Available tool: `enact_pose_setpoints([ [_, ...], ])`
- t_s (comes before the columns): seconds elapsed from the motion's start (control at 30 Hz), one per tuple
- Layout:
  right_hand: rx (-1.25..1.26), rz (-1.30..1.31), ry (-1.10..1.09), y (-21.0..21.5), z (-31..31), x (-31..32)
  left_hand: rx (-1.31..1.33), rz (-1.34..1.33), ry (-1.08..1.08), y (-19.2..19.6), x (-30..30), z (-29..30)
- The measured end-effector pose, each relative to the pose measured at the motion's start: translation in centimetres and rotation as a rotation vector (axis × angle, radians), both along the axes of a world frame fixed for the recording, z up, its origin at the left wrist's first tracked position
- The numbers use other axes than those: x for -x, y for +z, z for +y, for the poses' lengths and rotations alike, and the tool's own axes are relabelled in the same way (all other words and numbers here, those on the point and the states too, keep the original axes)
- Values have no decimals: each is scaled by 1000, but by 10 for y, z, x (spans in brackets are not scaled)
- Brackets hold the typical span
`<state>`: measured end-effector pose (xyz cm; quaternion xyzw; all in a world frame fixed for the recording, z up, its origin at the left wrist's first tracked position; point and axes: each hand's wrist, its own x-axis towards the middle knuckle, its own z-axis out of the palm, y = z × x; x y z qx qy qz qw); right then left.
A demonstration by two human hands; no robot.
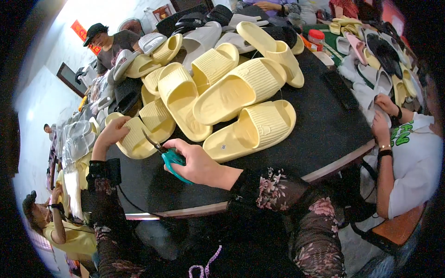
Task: Trim excess plastic or foam material from the edges of molded sandals using scissors.
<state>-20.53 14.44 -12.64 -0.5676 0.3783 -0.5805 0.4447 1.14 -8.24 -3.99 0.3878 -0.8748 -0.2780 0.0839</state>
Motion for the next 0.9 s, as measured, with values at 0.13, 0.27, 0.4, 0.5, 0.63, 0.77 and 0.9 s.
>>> enact_pose_setpoints([
  [0.13, -15, -17, 18, 0, 0, 1, -36, -35, 118, 4, 12, -6],
  [0.27, -28, -3, 17, 2, 0, 2, -21, -120, 81, 7, 32, -7],
  [0.4, 15, 12, -17, 0, 0, 2, -61, -176, 15, -4, 40, -22],
  [0.5, 62, 72, -77, 3, -1, 0, -51, -118, -22, -24, 34, -34],
  [0.63, 101, 57, -88, -2, -1, 1, -135, -72, 66, -32, 37, -30],
  [0.77, 119, 55, -92, -4, -1, 1, -180, -28, 99, -29, 32, -24],
  [0.9, 163, 66, -118, -4, -1, 1, -202, -111, 121, -25, 34, -11],
])
